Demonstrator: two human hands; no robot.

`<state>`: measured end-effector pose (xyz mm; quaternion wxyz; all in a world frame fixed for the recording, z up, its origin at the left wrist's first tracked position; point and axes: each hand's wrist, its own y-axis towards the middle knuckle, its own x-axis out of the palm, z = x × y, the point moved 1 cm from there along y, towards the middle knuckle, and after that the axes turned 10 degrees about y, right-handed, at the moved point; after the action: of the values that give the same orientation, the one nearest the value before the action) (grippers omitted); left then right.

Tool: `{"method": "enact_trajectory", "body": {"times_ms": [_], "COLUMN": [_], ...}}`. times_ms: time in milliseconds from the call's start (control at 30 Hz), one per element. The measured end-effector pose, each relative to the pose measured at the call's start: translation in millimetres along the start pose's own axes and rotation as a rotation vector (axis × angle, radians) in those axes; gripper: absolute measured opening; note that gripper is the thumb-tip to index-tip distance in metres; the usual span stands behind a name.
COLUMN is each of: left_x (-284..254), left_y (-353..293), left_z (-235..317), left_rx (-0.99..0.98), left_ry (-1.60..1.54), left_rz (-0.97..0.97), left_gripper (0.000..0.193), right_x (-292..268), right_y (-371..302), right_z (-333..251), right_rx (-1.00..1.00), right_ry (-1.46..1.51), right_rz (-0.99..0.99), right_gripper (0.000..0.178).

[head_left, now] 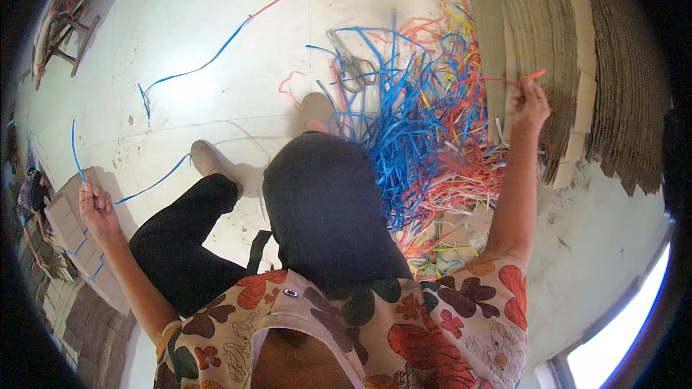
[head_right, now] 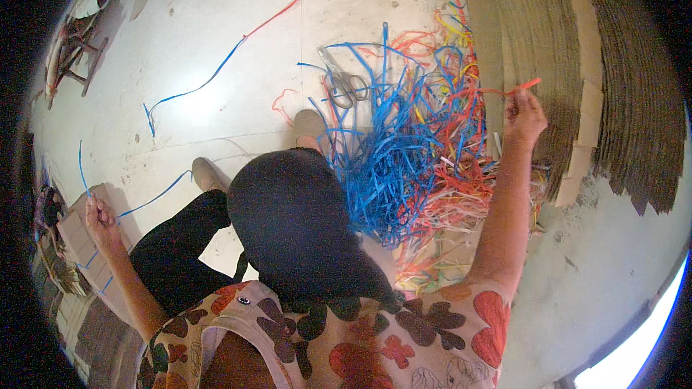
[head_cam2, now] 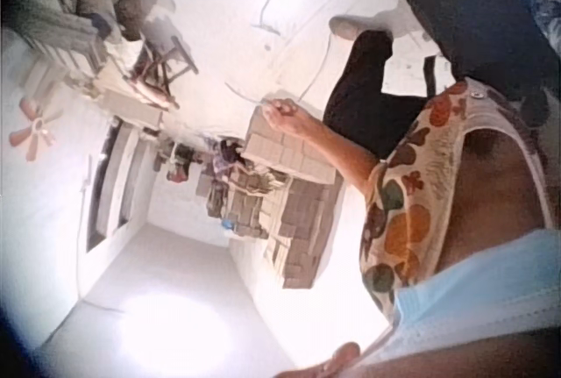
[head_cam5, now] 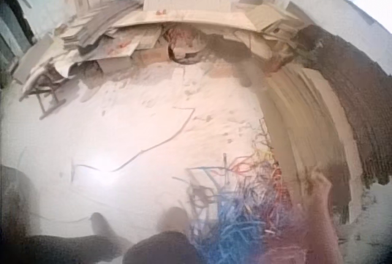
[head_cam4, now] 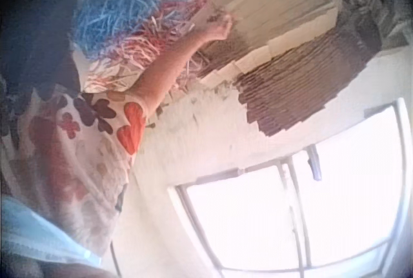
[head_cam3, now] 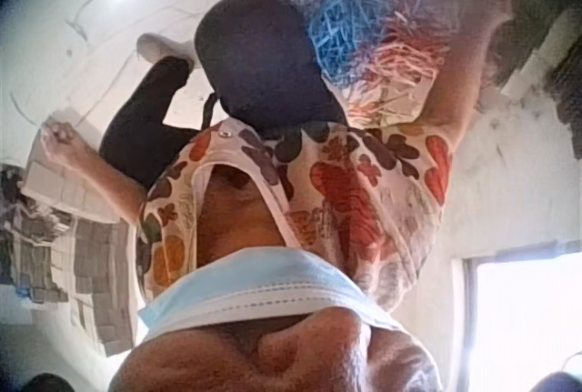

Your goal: The person sits on the floor and bundles stacks of flat cardboard pieces using blue plastic straps. They wrap the straps around the stacks, tie them, and use scissors to trim the excess. The person then stacks the finished bundles and repeats the process with new stacks.

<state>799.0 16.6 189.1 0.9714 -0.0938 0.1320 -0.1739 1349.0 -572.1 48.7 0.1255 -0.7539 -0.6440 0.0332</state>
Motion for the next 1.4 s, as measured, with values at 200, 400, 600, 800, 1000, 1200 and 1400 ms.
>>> {"method": "enact_trajectory", "body": {"times_ms": [200,400,600,800,1000,1200,1400], "left_x": [-15,-18,6,17,88,112,104], "left_y": [2,0,-20,-34,-106,-166,-189], "left_z": [-4,-7,7,37,108,113,111], "left_rx": [0.053,0.072,0.164,0.158,0.269,0.357,0.206], "left_ry": [-0.147,-0.216,-0.229,-0.101,-0.039,-0.353,-0.377], "left_rz": [-0.03,-0.051,0.145,0.073,0.036,-0.181,-0.343], "left_gripper": [0.014,0.014,0.013,0.032,0.014,0.01,0.01], "right_x": [8,39,95,154,269,306,310], "right_y": [19,4,-22,-81,-280,-398,-444], "right_z": [-125,-248,-347,-366,-231,-156,-162], "right_rx": [-0.226,-0.467,-0.563,-0.4,-0.264,0.23,0.416], "right_ry": [0.034,-0.008,0.19,0.186,0.021,0.236,0.509], "right_rz": [-0.121,-0.318,-0.349,-0.761,-0.909,-1.297,-1.535], "right_gripper": [0.011,0.023,0.02,0.014,0.017,0.014,0.016]}}
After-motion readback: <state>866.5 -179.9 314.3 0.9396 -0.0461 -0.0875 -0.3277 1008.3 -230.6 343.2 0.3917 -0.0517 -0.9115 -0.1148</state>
